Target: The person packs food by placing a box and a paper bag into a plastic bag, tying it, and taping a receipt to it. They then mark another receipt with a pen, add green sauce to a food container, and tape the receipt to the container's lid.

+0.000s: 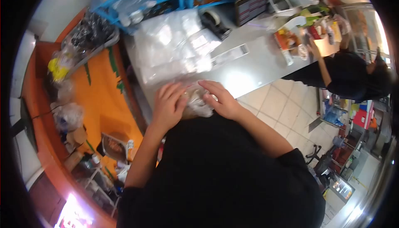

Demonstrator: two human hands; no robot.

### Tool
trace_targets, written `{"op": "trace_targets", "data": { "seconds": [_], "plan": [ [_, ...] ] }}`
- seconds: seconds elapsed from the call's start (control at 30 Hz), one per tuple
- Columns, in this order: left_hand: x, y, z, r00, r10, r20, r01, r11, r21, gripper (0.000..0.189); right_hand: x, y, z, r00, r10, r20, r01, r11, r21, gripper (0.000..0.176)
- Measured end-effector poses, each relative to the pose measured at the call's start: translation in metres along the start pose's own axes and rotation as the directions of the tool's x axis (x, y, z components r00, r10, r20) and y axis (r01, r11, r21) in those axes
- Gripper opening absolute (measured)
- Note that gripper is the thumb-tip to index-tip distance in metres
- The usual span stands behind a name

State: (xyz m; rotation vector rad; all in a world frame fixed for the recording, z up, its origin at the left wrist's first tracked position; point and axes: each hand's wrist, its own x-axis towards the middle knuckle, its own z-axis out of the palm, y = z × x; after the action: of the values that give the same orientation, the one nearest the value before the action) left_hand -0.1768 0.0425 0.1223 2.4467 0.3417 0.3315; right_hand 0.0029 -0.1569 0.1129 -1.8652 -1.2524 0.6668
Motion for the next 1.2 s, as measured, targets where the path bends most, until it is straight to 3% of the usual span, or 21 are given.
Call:
{"op": "trace_targets", "data": {
  "seconds": [0.07,0.1,0.17,0.2,0.23,0.3,0.37,0.4,0.43,0.5,0.57,0.63,0.7,0.77,0.83,0.9,1.0,1.07,1.13,1.17,1.2],
  "plan": [
    [-0.002,0.022,-0.009,0.996,-0.034,-0.085,0.036,0.999,0.02,0.034,0.006,0.015,-0.026,0.96,0.278,-0.024,-0.255,0.91,0.327,0.043],
    [-0.002,0.033,-0.012,0.985,-0.087,-0.149,0.096,0.994,0.059,0.038,0.01,0.038,-0.045,0.938,0.304,-0.164,-0.262,0.935,0.238,0.037],
    [-0.004,0.06,-0.016,0.99,-0.083,-0.118,0.077,0.995,-0.059,0.04,0.021,0.108,-0.09,0.804,0.467,-0.367,-0.302,0.854,0.424,0.03],
    [-0.004,0.072,-0.018,0.994,-0.08,-0.071,0.067,0.983,-0.17,0.042,0.028,0.137,-0.114,0.741,0.512,-0.434,-0.346,0.845,0.408,0.028],
    [-0.001,0.084,-0.021,0.991,-0.108,-0.075,0.095,0.984,-0.153,0.042,0.034,0.169,-0.132,0.776,0.42,-0.471,-0.401,0.904,0.145,0.029],
    [0.007,0.109,-0.024,0.997,0.009,0.081,-0.006,0.999,-0.034,0.036,0.054,0.184,-0.146,0.83,0.436,-0.348,-0.452,0.891,0.036,0.036],
    [0.003,0.118,-0.025,0.981,-0.139,0.135,0.141,0.99,-0.002,0.031,0.075,0.178,-0.133,0.999,0.042,-0.02,-0.047,0.905,-0.422,0.049],
    [-0.002,0.124,-0.025,0.951,-0.236,0.199,0.241,0.97,-0.002,0.026,0.086,0.179,-0.123,0.981,0.147,0.129,-0.066,0.87,-0.489,0.061],
    [-0.005,0.131,-0.023,0.933,-0.302,0.197,0.302,0.953,0.035,0.026,0.09,0.181,-0.116,0.975,0.124,0.185,0.016,0.789,-0.614,0.065],
    [-0.009,0.142,-0.013,0.841,-0.54,0.026,0.493,0.786,0.373,0.02,0.095,0.189,-0.117,0.938,0.143,0.315,0.115,0.73,-0.674,0.059],
    [-0.014,0.149,0.003,0.822,-0.565,-0.072,0.529,0.711,0.464,0.02,0.098,0.204,-0.122,0.944,0.099,0.316,0.123,0.781,-0.612,0.052],
    [-0.012,0.161,0.019,0.804,-0.514,-0.3,0.585,0.59,0.556,0.019,0.101,0.226,-0.13,0.938,0.061,0.342,0.157,0.802,-0.576,0.049],
    [-0.005,0.176,0.033,0.788,-0.507,-0.35,0.612,0.576,0.542,0.019,0.098,0.233,-0.13,0.93,0.045,0.364,0.178,0.814,-0.553,0.045],
    [0.005,0.191,0.044,0.806,-0.381,-0.454,0.566,0.721,0.399,0.017,0.107,0.221,-0.143,0.902,0.223,0.368,0.006,0.848,-0.53,0.04],
    [0.009,0.202,0.055,0.834,-0.331,-0.443,0.501,0.789,0.354,0.019,0.1,0.2,-0.166,0.901,0.195,0.387,0.019,0.875,-0.484,0.041],
    [0.008,0.201,0.067,0.949,-0.185,-0.255,0.209,0.975,0.07,0.024,0.088,0.157,-0.193,0.85,0.147,0.506,0.105,0.894,-0.436,0.042],
    [0.032,0.207,0.06,0.918,-0.177,-0.355,0.147,0.983,-0.109,0.04,0.071,0.036,-0.202,0.606,0.048,0.794,0.305,0.908,-0.288,0.038],
    [0.03,0.196,0.044,0.95,-0.214,-0.228,0.154,0.955,-0.255,0.044,0.065,-0.054,-0.194,0.457,0.058,0.888,0.331,0.915,-0.23,0.035],
    [0.026,0.171,0.027,0.987,-0.159,0.039,0.162,0.908,-0.387,0.038,0.061,-0.104,-0.188,0.453,0.103,0.886,0.335,0.901,-0.276,0.037],
    [0.02,0.165,0.022,0.99,-0.135,0.029,0.136,0.906,-0.4,0.038,0.058,-0.119,-0.183,0.427,0.123,0.896,0.352,0.89,-0.29,0.039],
    [0.013,0.16,0.017,0.973,-0.198,0.117,0.229,0.878,-0.421,0.032,0.054,-0.126,-0.18,0.437,0.144,0.888,0.347,0.884,-0.314,0.039]
  ]
}}
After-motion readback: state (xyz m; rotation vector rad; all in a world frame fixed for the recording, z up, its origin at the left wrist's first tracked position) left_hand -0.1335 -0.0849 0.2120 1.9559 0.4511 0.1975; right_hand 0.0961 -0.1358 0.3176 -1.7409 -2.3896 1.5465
